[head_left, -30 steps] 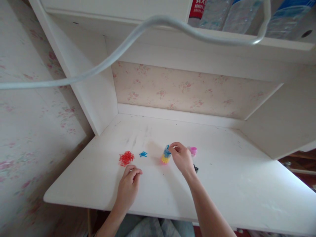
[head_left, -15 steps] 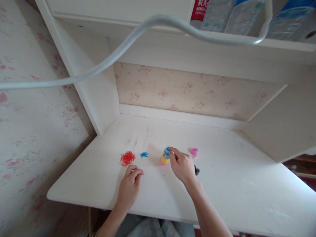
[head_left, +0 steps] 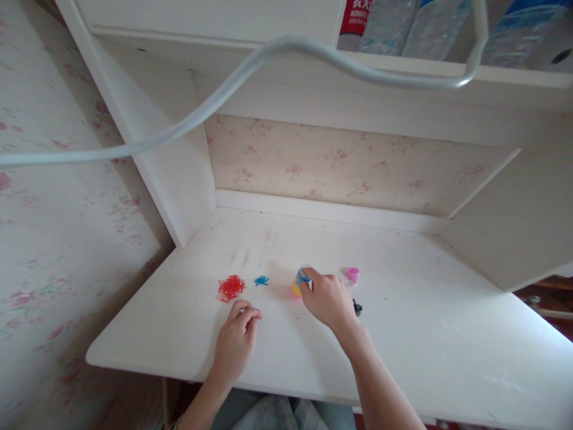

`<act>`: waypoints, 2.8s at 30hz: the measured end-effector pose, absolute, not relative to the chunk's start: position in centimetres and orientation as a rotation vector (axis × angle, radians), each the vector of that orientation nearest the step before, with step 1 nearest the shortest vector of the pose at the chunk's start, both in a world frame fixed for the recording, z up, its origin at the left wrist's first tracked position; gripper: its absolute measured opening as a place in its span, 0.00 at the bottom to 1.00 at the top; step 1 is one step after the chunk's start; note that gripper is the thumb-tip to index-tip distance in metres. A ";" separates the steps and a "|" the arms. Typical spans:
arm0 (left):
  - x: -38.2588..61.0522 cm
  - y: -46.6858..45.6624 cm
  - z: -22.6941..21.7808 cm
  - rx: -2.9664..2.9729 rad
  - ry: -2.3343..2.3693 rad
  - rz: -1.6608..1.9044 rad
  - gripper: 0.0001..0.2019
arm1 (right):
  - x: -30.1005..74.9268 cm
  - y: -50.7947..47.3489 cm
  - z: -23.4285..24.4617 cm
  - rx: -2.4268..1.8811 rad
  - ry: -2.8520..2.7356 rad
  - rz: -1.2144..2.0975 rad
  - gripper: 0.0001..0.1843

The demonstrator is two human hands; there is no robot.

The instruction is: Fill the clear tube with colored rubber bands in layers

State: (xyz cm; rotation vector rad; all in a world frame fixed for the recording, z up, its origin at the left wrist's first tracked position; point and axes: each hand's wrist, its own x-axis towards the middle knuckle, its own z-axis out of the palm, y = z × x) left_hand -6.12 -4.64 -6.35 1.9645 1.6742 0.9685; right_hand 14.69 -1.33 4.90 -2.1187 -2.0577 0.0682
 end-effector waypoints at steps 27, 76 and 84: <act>-6.1 -4.8 -5.8 1.957 1.620 0.997 0.11 | 15.8 -2.4 2.7 -1.671 -1.737 0.074 0.16; -3.8 2.3 -2.6 2.318 2.151 0.292 0.13 | 16.5 -7.1 -5.2 -1.742 -1.728 0.501 0.17; -3.9 2.1 -2.0 2.304 2.116 0.384 0.14 | 16.5 -7.1 -5.2 -1.740 -1.738 0.502 0.16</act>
